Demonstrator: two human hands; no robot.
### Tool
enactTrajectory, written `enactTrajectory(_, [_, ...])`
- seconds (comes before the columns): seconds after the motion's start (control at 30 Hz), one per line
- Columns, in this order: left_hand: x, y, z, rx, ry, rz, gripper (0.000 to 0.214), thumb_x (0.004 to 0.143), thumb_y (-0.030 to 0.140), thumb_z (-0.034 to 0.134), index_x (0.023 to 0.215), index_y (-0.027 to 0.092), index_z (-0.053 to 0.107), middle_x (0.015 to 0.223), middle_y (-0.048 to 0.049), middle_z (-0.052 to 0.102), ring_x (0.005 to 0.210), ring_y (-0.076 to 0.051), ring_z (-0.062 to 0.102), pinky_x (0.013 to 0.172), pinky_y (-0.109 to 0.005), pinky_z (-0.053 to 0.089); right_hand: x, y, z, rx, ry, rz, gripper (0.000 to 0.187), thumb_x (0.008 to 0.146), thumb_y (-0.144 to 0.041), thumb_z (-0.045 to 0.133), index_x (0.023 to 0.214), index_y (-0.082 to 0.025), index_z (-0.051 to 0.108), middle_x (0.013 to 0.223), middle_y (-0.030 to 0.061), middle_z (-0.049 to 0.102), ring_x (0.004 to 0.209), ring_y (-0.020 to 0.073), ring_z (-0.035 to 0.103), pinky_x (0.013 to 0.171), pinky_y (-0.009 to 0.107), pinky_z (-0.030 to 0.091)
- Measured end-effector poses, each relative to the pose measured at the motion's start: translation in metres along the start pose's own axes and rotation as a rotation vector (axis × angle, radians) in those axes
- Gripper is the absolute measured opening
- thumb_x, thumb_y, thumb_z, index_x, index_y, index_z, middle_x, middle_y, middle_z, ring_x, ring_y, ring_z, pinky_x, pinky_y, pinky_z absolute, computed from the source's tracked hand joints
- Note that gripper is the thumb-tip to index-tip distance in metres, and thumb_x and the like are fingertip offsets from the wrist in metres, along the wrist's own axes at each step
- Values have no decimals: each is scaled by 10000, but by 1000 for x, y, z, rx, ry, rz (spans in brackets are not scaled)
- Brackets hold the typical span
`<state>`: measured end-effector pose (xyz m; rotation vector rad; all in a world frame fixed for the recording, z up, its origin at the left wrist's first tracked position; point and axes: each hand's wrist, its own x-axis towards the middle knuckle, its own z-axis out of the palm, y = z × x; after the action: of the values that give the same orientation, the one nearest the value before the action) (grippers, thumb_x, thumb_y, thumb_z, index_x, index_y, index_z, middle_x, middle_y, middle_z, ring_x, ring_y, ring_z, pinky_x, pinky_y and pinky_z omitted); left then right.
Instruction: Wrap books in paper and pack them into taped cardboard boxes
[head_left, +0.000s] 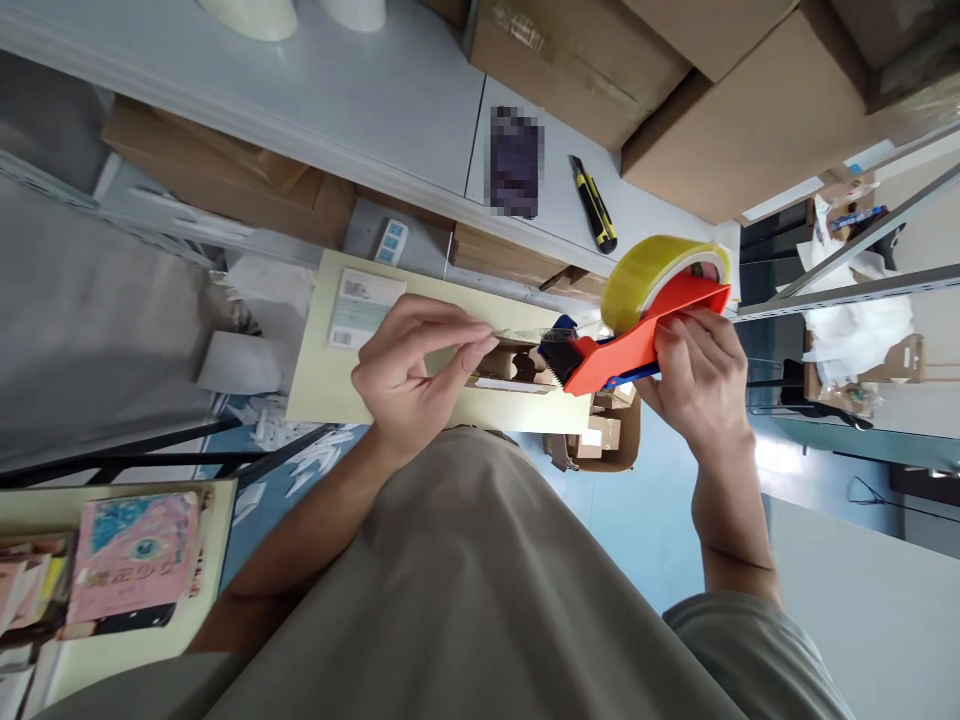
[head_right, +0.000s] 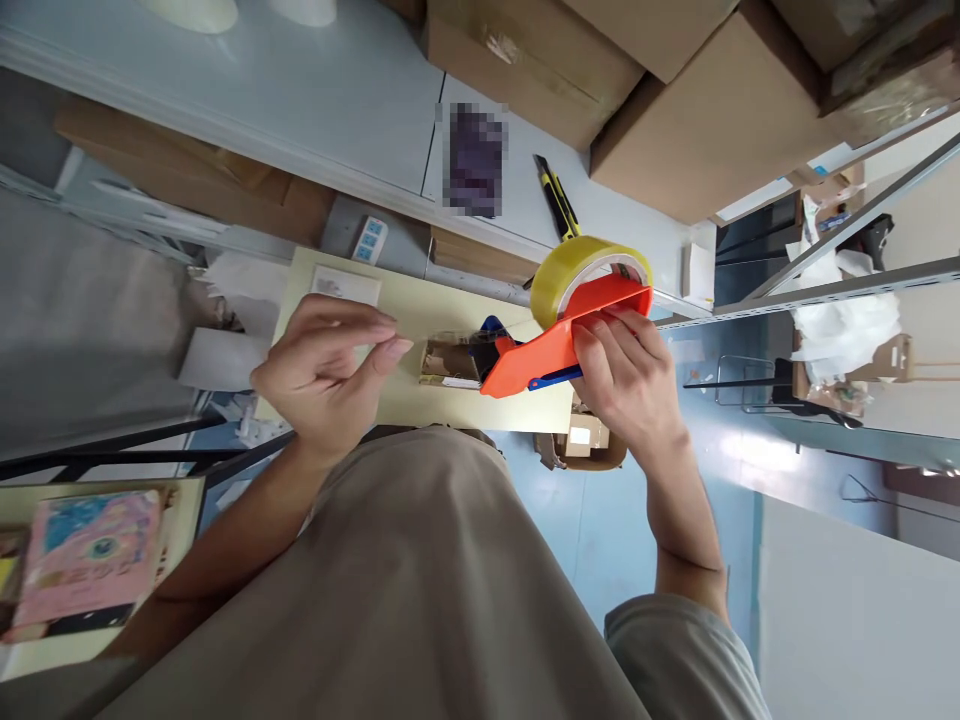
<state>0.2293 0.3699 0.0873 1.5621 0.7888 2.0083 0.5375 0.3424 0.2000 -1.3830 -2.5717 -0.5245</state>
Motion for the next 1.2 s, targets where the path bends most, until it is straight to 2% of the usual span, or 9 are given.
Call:
enactTrajectory(0.13, [-7,-15,-16,-122,7,-267,486,1028,359,954,1484,370,785,1016,-2,806,907,-151,791,788,-290,703,12,-19,3,27,-104,5,188,1124,-339,621,1292,-292,691,1073,95,841,976,331,790,1016,556,635])
enactTrajectory(0.23, [-14,-25,-29,-86,-60,-476,333,1012,521,944,1224,305,806,1110,-30,779,973,-175,790,848,-338,718,20,-31,4,54,-154,5,214,1105,-291,625,1308,-297,693,1035,81,834,971,328,796,1029,555,637])
enactTrajectory(0.37, [-22,-40,-42,-76,-60,-549,302,1011,536,922,1042,275,774,1163,-47,753,1038,-193,774,843,-342,703,31,-44,3,63,-244,20,214,1109,-287,602,1298,-281,702,995,79,826,939,319,794,1022,549,641])
enactTrajectory(0.5, [-30,-54,-56,-88,-46,-648,300,995,522,927,1096,273,797,1006,-18,768,916,-174,769,796,-317,670,42,-57,1,104,-336,7,290,1073,-404,675,1309,-246,732,944,90,826,901,334,787,946,533,658])
enactTrajectory(0.63, [-42,-73,-72,-122,-175,-879,431,925,589,961,1123,239,806,948,-34,797,868,-200,777,776,-335,663,53,-71,7,165,-507,94,490,1038,-625,707,1325,-234,778,902,90,835,809,322,780,761,453,619])
enactTrajectory(0.73, [-60,-90,-77,-197,-254,-1028,462,910,648,939,971,212,795,872,-60,790,804,-220,756,734,-366,651,65,-82,19,183,-665,187,592,1064,-791,653,1198,-240,823,792,70,803,724,298,761,702,401,551])
enactTrajectory(0.87, [-86,-102,-78,-301,-245,-1129,520,890,699,934,921,210,760,784,-46,731,740,-212,711,743,-401,664,84,-90,27,200,-789,243,664,1073,-871,618,1002,-244,823,701,56,750,698,276,736,704,373,502])
enactTrajectory(1.03, [-105,-115,-101,-245,-137,-1225,541,837,701,952,916,211,737,811,-19,692,764,-187,698,787,-374,684,113,-85,-1,158,-998,264,697,1067,-893,577,908,-255,809,691,60,723,692,269,701,681,366,427])
enactTrajectory(1.2, [-124,-154,-117,-276,-136,-1412,536,742,639,1017,886,203,740,857,-23,718,775,-166,693,828,-345,659,146,-88,-23,5,-1244,355,732,1068,-893,525,888,-240,802,722,74,722,724,265,696,701,368,381])
